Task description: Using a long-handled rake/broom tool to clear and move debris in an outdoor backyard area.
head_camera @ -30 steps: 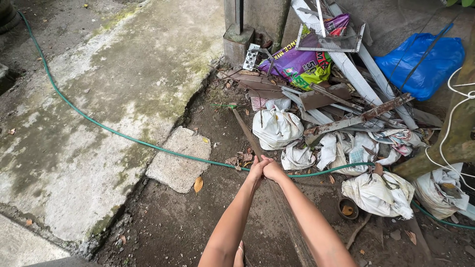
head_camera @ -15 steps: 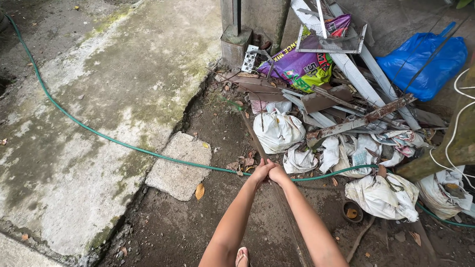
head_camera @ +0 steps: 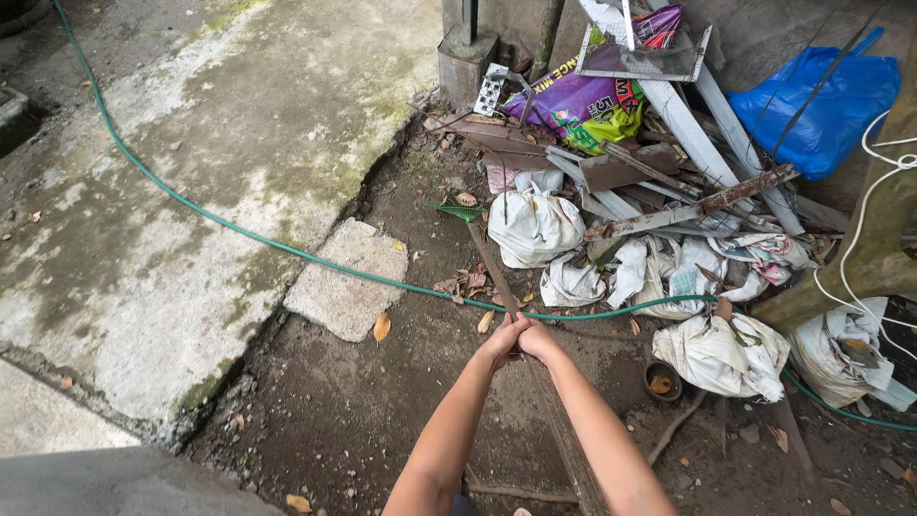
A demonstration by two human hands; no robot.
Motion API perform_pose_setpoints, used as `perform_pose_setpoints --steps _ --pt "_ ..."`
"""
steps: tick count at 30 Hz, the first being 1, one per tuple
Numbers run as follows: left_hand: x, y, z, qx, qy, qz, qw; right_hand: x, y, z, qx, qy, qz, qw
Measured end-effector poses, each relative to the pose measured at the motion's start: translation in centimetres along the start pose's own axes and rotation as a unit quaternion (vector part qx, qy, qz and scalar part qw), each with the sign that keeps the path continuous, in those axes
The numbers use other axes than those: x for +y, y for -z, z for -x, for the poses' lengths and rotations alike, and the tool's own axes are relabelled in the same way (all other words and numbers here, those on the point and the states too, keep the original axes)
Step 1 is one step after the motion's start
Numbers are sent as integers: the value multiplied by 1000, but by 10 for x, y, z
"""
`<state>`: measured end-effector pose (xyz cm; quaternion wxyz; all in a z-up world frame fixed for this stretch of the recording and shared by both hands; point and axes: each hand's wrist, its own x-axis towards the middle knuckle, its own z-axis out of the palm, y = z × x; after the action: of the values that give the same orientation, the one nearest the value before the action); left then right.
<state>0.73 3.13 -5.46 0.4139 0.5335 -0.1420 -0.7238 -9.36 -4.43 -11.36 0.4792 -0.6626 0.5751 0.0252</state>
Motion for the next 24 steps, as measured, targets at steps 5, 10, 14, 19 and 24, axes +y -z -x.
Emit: perform_pose_setpoints --steps 5,10,14,19,24 --pt "-69 -24 9 -30 -37 -6 999 28 0 73 5 10 -60 998" --pt "-103 -54 67 -9 -34 16 999 53 -9 132 -23 1 -27 999" --pt "-101 -71 117 36 -14 24 999 91 -18 121 -41 50 -88 994" --pt "-127 -68 115 4 -19 5 1000 58 -2 199 -106 -15 -56 993" --pt "-153 -73 112 0 -59 285 957 37 1 277 -130 64 11 989"
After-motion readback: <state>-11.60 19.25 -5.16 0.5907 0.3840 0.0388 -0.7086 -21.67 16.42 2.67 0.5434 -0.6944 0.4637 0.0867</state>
